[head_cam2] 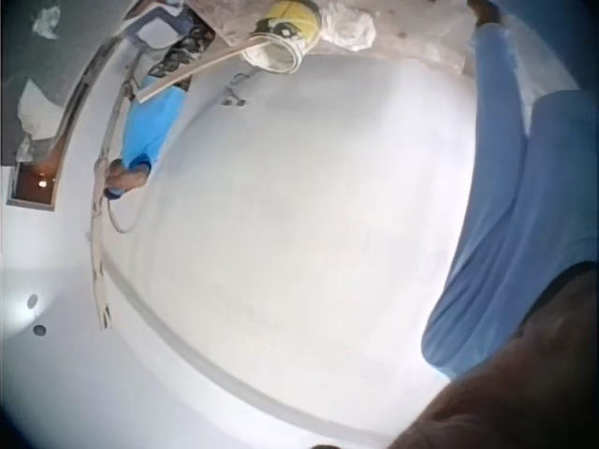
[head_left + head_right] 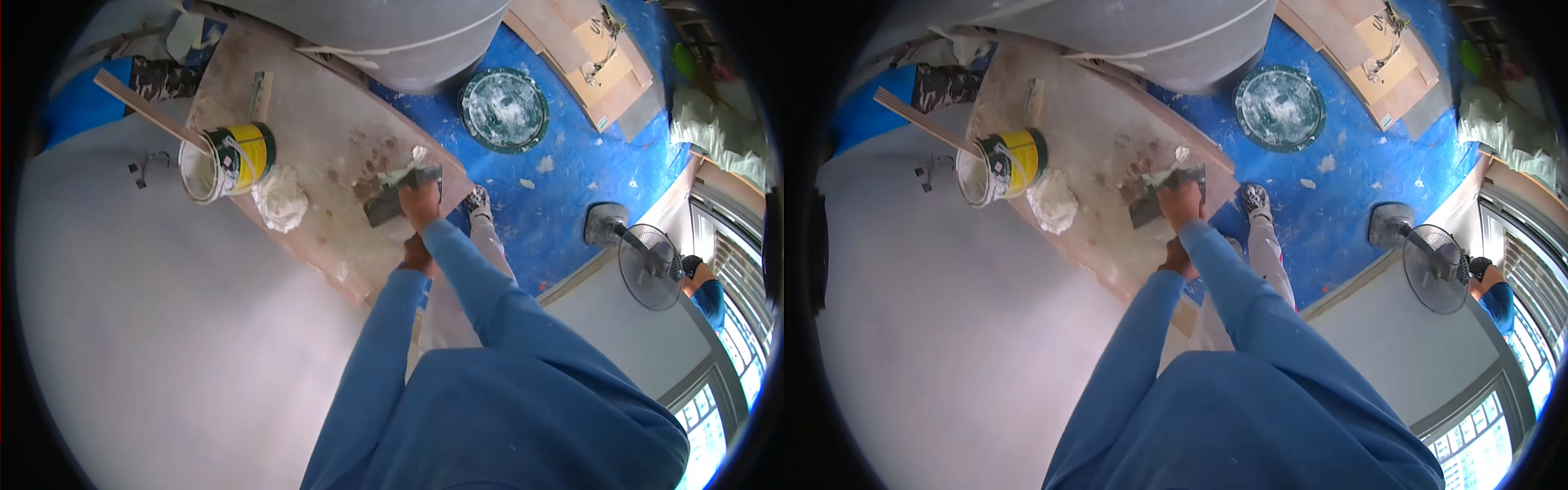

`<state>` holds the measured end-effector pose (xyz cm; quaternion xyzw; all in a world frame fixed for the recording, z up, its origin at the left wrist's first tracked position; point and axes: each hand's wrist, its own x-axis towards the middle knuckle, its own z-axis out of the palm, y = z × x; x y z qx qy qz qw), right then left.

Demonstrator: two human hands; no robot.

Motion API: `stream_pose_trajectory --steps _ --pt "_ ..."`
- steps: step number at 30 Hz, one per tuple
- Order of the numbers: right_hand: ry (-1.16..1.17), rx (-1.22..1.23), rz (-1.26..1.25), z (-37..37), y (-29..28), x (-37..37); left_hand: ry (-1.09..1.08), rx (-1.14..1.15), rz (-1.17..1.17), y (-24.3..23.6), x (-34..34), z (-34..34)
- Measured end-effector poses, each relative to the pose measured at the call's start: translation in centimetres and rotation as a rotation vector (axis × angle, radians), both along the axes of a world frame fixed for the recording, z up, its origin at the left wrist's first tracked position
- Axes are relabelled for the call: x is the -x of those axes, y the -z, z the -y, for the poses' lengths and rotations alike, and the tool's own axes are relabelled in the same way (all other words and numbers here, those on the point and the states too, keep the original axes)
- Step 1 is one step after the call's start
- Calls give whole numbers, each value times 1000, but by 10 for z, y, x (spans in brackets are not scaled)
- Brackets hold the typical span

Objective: The person applies patching compound to a wall using a putty knife and then sands the surface with a sanding block.

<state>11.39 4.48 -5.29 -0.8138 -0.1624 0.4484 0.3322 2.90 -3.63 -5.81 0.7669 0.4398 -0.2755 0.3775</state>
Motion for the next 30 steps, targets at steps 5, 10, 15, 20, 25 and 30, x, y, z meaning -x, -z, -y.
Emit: stream_pose_trajectory --steps 5,10,15,20,25,30 --pt "106 -150 -182 7 -9 7 -16 -132 81 -4 1 4" --pt "-39 173 -167 -7 -16 0 -139 -174 214 -17 -6 5" --pt "177 -126 -56 4 13 23 -77 -122 135 -16 -5 -7" --pt "85 -114 -52 2 -3 26 -86 -97 69 -21 2 -1" --pt "77 -147 750 19 36 31 55 -65 64 -37 -20 -28" --pt "255 -203 -30 -3 -21 7 127 237 -119 -52 -25 -32"
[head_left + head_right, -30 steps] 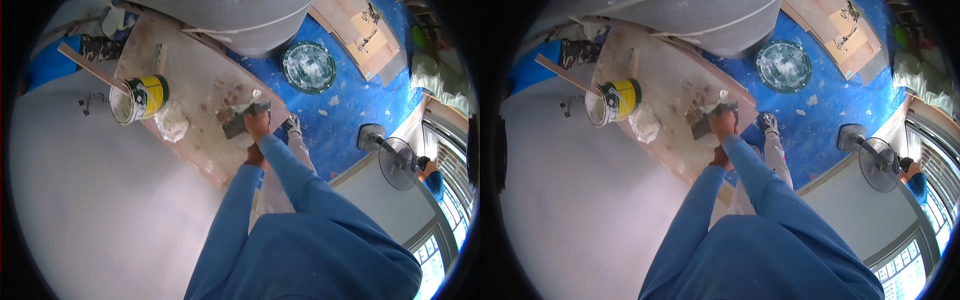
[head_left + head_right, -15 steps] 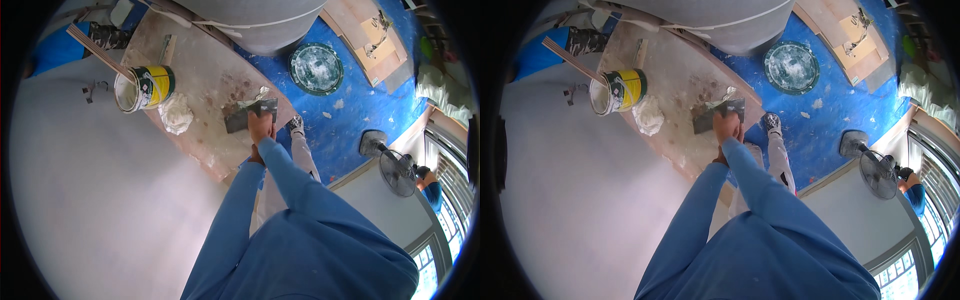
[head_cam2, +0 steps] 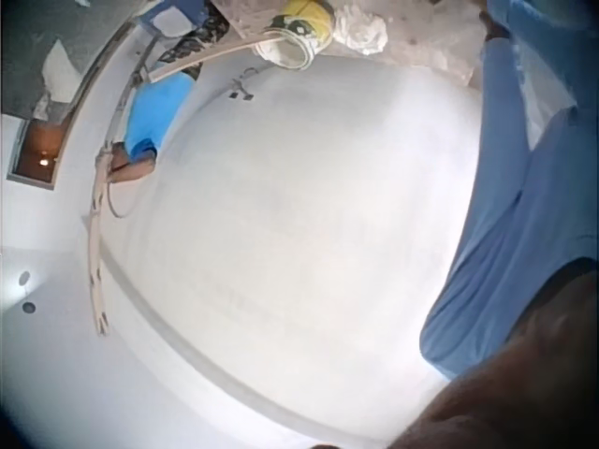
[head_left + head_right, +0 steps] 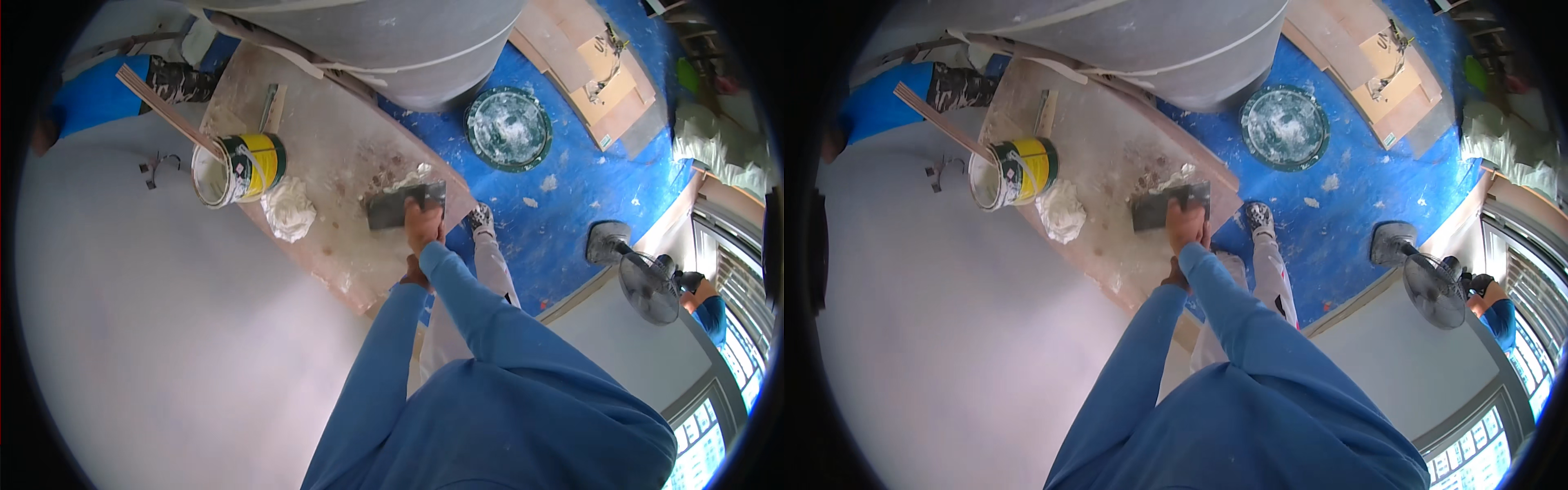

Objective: The person applies patching compound to a wall using a putty knife and then sands the surface with a sanding block.

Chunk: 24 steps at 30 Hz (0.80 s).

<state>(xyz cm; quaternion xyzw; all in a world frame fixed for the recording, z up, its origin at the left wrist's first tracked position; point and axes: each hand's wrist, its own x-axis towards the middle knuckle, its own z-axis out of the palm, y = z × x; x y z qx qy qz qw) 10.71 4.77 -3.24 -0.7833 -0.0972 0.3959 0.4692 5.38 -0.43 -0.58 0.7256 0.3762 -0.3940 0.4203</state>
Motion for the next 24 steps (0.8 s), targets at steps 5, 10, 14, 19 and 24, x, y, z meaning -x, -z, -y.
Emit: stream_pose_trajectory --steps 5,10,14,19,24 --pt "-54 31 -52 -28 24 -88 -97 -379 324 -8 -1 8" --pt "-92 -303 -622 35 -3 -90 -160 -321 306 -7 0 10" --pt "-106 -143 -685 49 -26 -82 -108 -163 58 -8 -10 1" --pt "1 -69 -521 47 -23 -51 -75 -201 81 21 4 15" --pt "27 145 -549 29 -15 -39 -24 -232 192 33 12 21"
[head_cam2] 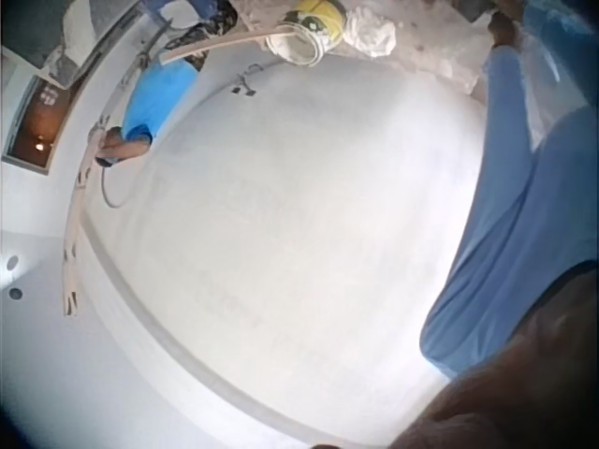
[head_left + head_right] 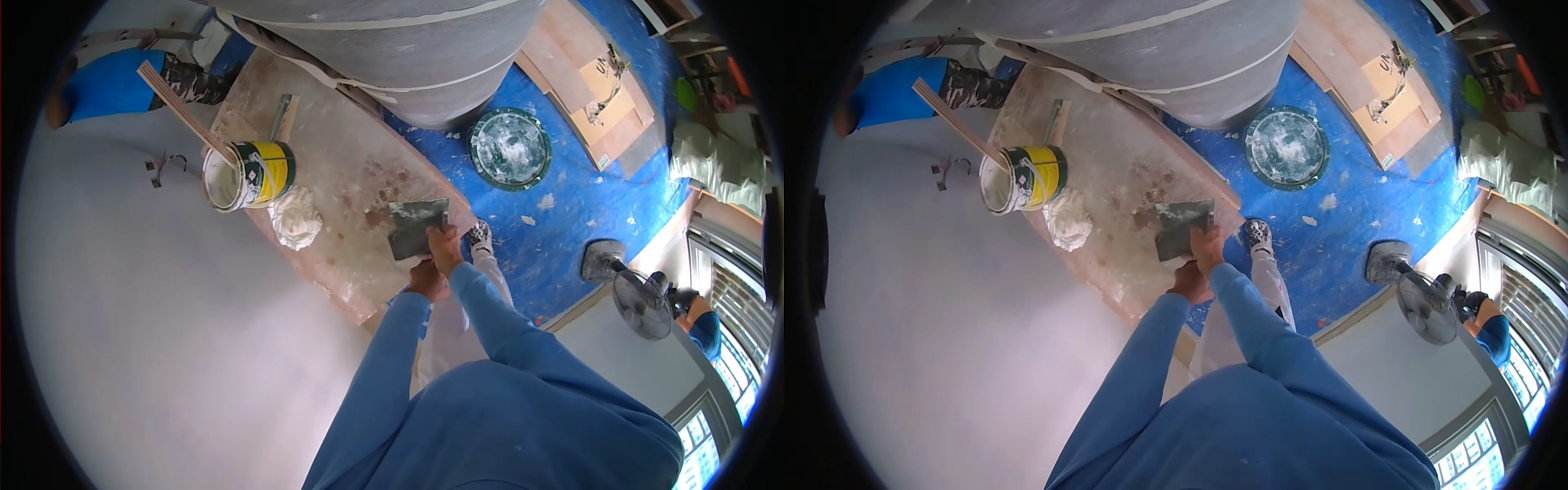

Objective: The person applies patching compound to a wall using a putty knife and then sands the surface with a sanding block.

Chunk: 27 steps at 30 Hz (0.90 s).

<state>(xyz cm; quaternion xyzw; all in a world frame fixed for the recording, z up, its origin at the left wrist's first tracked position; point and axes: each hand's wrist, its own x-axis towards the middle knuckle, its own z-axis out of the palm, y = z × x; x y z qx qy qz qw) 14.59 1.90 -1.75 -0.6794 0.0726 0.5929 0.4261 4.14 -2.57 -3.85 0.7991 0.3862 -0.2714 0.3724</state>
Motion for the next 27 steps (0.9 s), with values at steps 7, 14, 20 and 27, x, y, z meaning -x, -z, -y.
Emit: stream_pose_trajectory --steps 7,14,20,27 --pt "-303 -54 562 -12 56 31 -127 -5 42 -14 -3 -4" --pt "-405 79 475 -49 34 37 -314 -67 207 15 5 12" --pt "-405 -153 615 -41 17 39 -302 -164 305 20 9 15" --pt "-565 -5 631 -45 52 39 -236 -67 150 2 2 0"
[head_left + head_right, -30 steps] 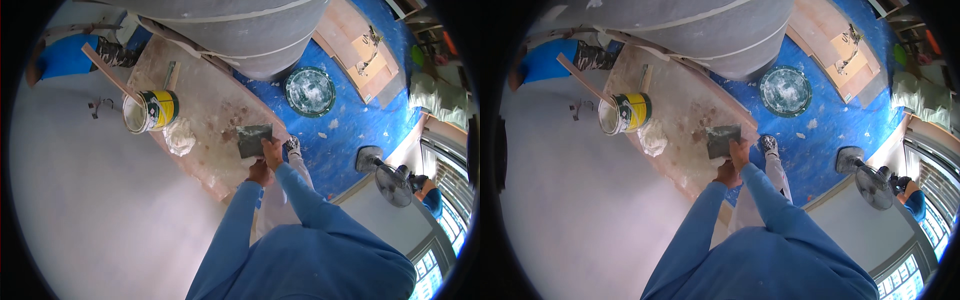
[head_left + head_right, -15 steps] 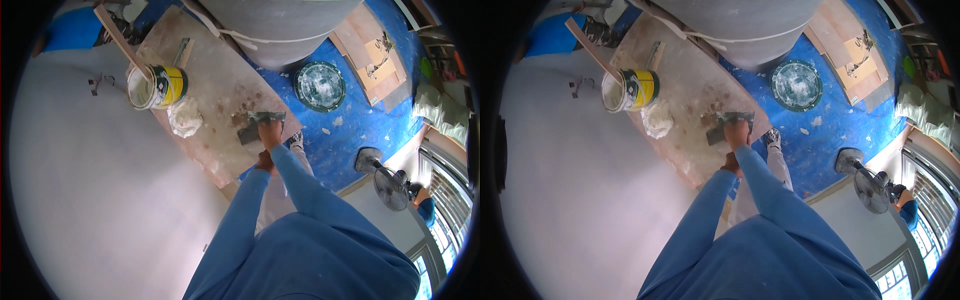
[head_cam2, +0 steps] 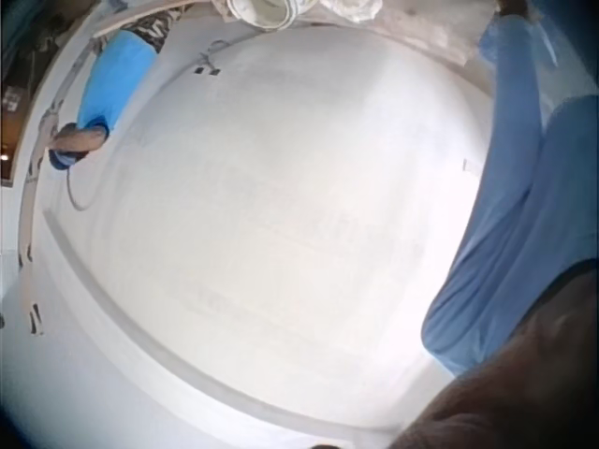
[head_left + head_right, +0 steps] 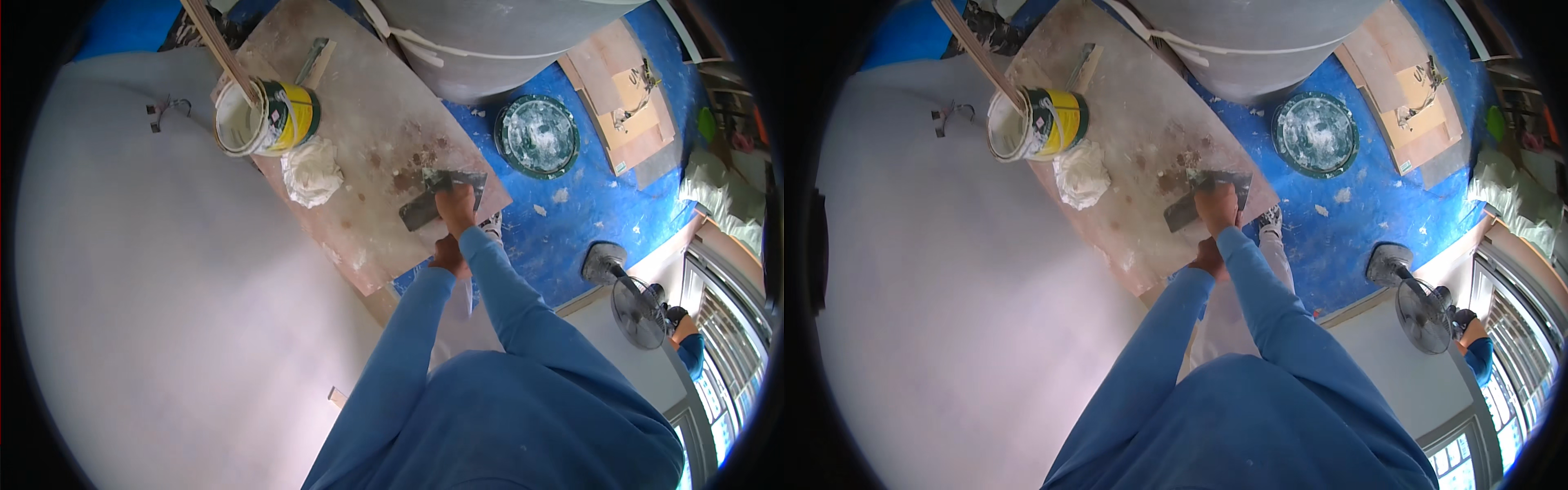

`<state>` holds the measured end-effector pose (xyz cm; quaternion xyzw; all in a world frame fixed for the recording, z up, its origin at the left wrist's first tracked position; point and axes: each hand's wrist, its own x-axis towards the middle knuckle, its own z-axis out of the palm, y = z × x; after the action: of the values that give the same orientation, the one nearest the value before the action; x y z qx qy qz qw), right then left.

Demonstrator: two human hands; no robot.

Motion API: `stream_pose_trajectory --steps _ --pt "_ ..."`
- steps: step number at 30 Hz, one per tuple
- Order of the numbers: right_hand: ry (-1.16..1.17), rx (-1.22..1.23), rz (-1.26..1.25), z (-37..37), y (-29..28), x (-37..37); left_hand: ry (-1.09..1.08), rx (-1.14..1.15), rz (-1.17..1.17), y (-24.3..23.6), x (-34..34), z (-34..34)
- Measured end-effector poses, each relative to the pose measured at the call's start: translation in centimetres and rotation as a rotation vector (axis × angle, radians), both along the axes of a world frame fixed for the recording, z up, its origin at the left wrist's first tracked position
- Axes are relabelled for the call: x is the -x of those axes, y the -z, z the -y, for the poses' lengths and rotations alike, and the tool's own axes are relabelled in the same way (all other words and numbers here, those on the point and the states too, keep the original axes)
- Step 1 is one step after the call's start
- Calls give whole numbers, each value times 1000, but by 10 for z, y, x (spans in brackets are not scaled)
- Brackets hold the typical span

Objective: The person applies patching compound to a wall using a putty knife and then sands the surface with a sanding block.

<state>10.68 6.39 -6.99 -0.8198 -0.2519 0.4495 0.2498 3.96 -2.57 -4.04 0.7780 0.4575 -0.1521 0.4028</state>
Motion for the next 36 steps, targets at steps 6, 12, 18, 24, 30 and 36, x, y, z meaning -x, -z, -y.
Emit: stream_pose_trajectory --steps 6,12,18,24,30,36 --pt "204 -136 -150 -5 -40 11 -41 -18 38 10 5 4" --pt "323 -67 -43 -26 9 23 -57 -8 53 5 -1 -8" --pt "380 -272 42 -18 11 28 -100 7 33 9 1 -2" --pt "504 -247 -222 42 6 -3 -196 372 -118 -17 -1 -14" --pt "485 -204 -246 -41 -61 -44 149 -96 -64 -4 0 -5" --pt "208 -220 -662 20 -107 -52 130 9 -78 -12 -3 -8"
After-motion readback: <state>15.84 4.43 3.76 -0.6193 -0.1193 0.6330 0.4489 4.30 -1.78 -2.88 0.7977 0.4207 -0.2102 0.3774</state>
